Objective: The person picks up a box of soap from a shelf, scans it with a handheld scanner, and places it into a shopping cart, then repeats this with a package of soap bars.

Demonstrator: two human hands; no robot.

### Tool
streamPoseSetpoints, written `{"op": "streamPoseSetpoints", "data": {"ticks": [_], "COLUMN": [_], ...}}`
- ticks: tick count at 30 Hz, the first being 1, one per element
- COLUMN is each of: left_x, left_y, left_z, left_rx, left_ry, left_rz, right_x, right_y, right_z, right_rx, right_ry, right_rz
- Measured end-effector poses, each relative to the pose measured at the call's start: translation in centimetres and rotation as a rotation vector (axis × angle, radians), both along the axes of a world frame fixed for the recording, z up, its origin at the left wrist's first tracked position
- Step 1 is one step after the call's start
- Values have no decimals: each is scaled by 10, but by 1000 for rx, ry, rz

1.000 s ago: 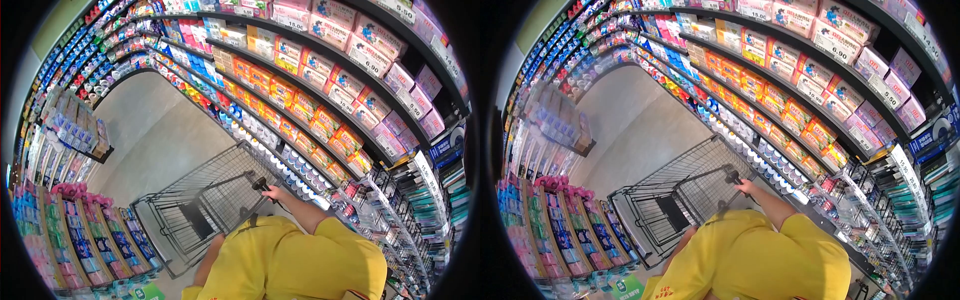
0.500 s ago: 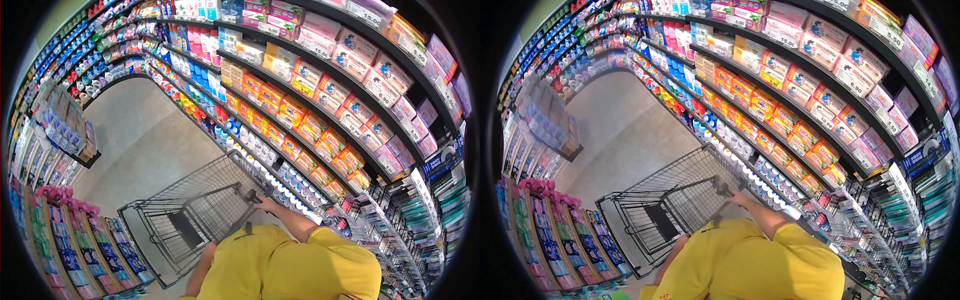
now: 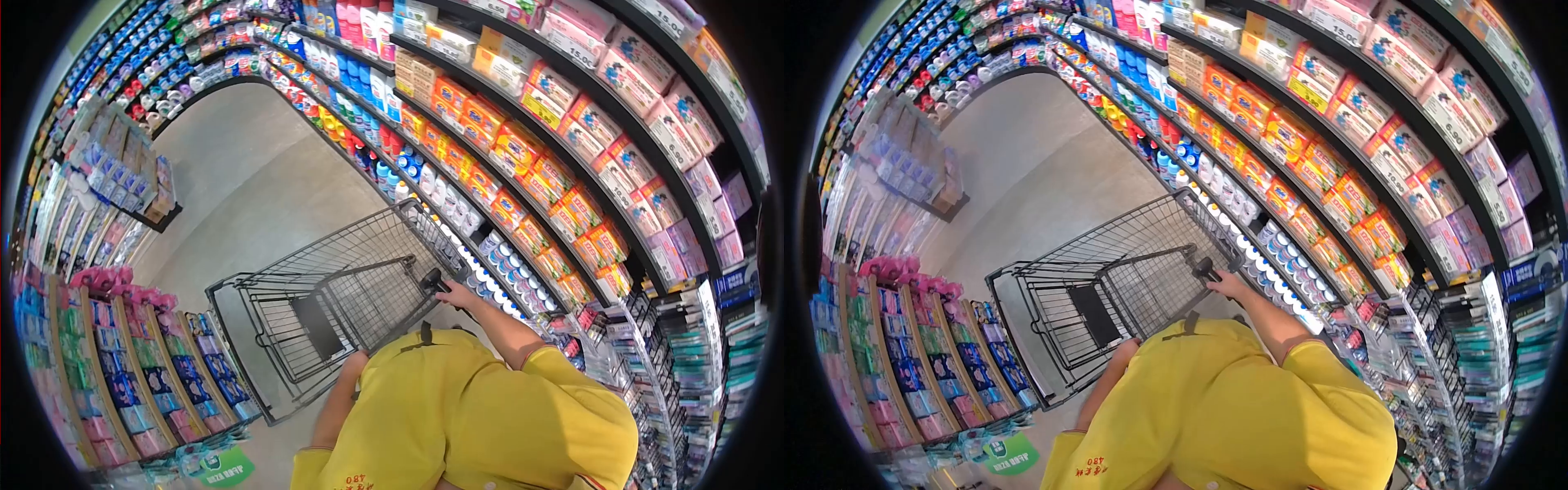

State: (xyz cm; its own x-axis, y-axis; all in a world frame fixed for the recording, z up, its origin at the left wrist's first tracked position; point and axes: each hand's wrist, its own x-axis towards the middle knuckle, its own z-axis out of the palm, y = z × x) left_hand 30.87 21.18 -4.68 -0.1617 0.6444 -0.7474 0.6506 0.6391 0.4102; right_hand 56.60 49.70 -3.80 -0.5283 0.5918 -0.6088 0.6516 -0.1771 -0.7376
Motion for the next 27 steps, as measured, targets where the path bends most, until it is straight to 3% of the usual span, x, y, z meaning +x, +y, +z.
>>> {"op": "streamPoseSetpoints", "data": {"ticks": [3, 7, 8, 10, 14, 16, 17, 18, 20, 22, 27], "left_x": [5, 13, 17, 21, 24, 30, 32, 31, 29, 31, 37], "left_y": [6, 11, 15, 21, 19, 25, 26, 28, 34, 38, 50], "left_z": [12, 8, 21, 28, 7, 24, 30, 20, -4, -4, 10], "left_rx": [-24, -37, -76, -121, 3, 43, 77, 72, -127, -133, -73], "left_ry": [27, 26, 25, 33, 35, 31, 28, 32, 43, 40, 46], "left_rz": [-13, 46, 49, 46, -29, 7, 0, -7, -100, -163, -164], "right_x": [2, 2, 5, 13, 31, 34, 37, 40, 46, 55, 87], "right_y": [1, -7, -7, -8, -2, -2, -3, -5, -9, -9, -4], "right_z": [-6, 48, 40, 28, -1, 14, 23, 37, 70, 90, 116], "right_rx": [103, 22, 19, 327, 374, 337, 186, 34, -9, -125, -126], "right_ry": [54, -69, -65, 92, 123, 105, 90, 76, 161, 283, 443], "right_rz": [1, -23, -26, -19, -104, -116, -179, -244, -282, -320, -284]}}
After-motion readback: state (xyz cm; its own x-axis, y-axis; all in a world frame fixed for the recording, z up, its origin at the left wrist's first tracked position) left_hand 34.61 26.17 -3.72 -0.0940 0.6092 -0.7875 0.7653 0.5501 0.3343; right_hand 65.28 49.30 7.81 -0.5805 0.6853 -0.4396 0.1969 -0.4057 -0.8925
